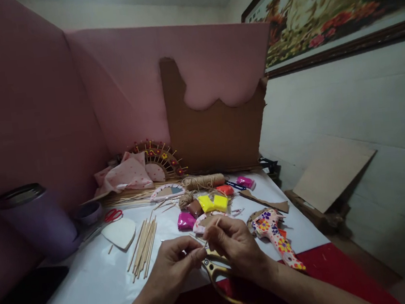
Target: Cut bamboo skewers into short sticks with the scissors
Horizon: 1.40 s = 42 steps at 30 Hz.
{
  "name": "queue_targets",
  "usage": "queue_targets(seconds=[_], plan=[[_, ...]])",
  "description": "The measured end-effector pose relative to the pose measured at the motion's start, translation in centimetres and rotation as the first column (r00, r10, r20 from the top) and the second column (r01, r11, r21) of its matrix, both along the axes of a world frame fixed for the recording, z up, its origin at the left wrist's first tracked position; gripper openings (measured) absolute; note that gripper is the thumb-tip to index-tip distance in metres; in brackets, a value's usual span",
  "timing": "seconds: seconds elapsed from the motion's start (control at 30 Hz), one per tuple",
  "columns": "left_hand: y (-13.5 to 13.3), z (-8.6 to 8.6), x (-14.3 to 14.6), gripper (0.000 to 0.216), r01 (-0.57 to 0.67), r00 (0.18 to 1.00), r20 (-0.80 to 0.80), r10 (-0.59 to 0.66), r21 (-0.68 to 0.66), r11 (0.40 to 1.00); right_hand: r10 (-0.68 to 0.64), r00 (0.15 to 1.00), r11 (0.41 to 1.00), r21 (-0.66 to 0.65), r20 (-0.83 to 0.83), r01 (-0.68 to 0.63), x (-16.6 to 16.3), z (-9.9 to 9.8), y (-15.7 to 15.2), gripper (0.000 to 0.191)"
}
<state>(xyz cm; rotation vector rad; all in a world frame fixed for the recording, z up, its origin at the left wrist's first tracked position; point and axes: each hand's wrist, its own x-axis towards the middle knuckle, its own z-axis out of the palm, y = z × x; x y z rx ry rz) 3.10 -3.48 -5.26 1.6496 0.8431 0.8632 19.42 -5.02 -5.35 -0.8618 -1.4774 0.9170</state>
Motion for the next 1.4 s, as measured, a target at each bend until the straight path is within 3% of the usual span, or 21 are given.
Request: queue_targets(seconds=[0.1,0.3,0.43,0.67,0.83,1.07,1.27,1.4], plan=[[0.3,-0.3,-0.2,0.027,-0.005,0.998,-0.058,0.005,-0.01,1.0,-0.074,0.975,0.986,-0.162,-0.211,0.04,0.2,-0.1,0.6,0.04],[0.3,-0.6,-0.5,0.037,0.003,0.989,-0.147,0.002,0.038,0.999,-0.119,0.941,0.976,-0.213,-0.316,0.051,0.5,0.1,1.0,0.041],[-0.1,-0.1,-0.3,0.037,0.01,0.98,-0.198,0.016,0.128,0.992,-0.083,0.945,0.977,-0.211,-0.317,0.015,0.4,-0.1,1.1,0.038],[-0.9,0.5,-0.3,0.034,0.013,0.965,-0.263,0.023,0.135,0.991,-0.086,0.938,0.978,-0.207,-0.335,0.015,0.7,-0.3,1.4,0.038],[-1.0,0.5,-0.3,0.029,-0.008,0.962,-0.267,0.06,0.191,0.982,-0.164,0.905,0.97,-0.231,-0.393,0.076,1.0,0.1,1.6,0.039],[-0.8,0.2,-0.1,0.015,-0.021,0.982,-0.183,0.047,0.141,0.99,-0.18,0.903,0.966,-0.244,-0.391,0.087,0.9,0.3,1.5,0.039],[-1.0,0.2,0.1,0.031,-0.028,0.981,-0.188,0.054,0.137,0.99,-0.166,0.923,0.97,-0.228,-0.348,0.089,0.9,0.1,1.0,0.039],[-0.9,0.2,0.0,0.036,-0.024,0.991,-0.132,0.026,0.013,1.0,-0.107,0.951,0.981,-0.186,-0.29,0.054,0.4,-0.1,0.6,0.034]])
